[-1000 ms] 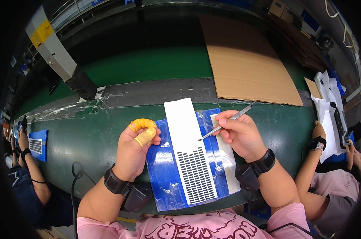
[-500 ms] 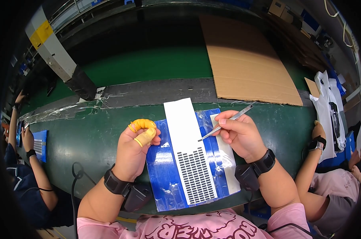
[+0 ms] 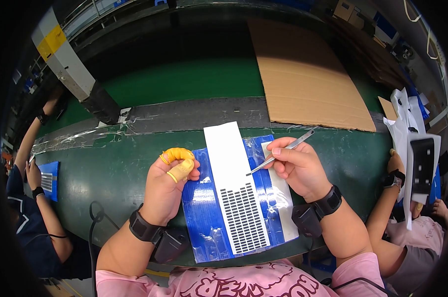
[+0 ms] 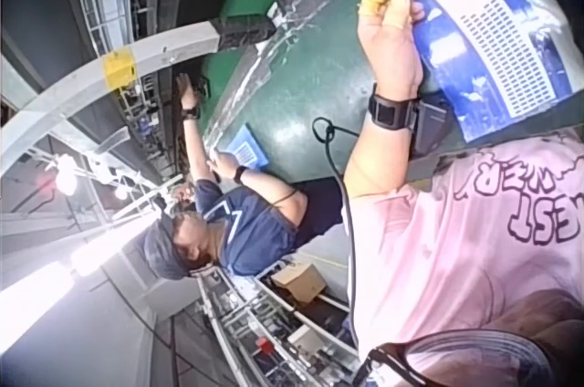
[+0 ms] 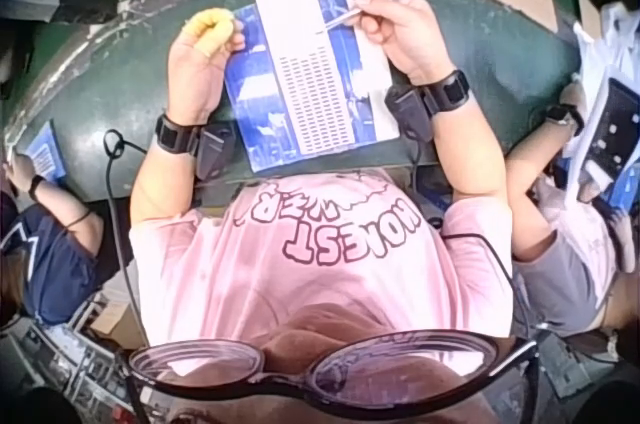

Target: The worker is using tweezers to position and install small internal components into a black plastic electronic housing unit on a factory assembly line.

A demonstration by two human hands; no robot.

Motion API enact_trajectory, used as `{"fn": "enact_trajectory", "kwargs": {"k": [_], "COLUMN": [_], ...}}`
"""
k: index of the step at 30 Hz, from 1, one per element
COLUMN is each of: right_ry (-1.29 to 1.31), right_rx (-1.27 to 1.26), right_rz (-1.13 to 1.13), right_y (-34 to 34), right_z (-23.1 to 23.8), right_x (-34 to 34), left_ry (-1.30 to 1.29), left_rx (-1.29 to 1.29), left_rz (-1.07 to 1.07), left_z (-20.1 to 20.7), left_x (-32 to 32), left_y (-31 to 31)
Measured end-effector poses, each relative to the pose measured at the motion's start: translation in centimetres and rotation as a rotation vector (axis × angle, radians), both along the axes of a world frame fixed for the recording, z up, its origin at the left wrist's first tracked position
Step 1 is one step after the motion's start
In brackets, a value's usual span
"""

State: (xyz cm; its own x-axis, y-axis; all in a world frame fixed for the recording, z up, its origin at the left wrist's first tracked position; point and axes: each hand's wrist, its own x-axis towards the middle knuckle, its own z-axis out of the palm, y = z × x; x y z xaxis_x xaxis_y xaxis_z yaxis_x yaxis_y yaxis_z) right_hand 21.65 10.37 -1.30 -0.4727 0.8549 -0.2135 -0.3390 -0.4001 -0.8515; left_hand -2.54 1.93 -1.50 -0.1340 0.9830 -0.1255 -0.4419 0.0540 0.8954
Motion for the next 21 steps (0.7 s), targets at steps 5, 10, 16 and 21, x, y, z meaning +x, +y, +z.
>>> {"fn": "enact_trajectory", "kwargs": {"k": [5,10,16,21], "right_ry": [0.002,0.004,0.006,0.010], "right_rx": [0.000,0.002,0.002,-0.005], "right_rz": [0.005,0.002,0.002,0.007], "right_y": [0.04,0.03,0.00,0.05], "right_z": [-0.03,-0.07,0.07,0.05], "right_x": [0.02,0.02,-0.03,0.03], "left_ry": [-0.024,-0.006,-0.018,-0.014], "left_rx": [-0.012,-0.003,-0.006,-0.015], "left_rz": [0.000,0.004,-0.005,0.000], "left_z": [0.04,0.01,0.07,0.10], "left_x": [-0.07,0.04,-0.06,-0.06], "left_y": [0.01,-0.02,-0.05,-0.01]}}
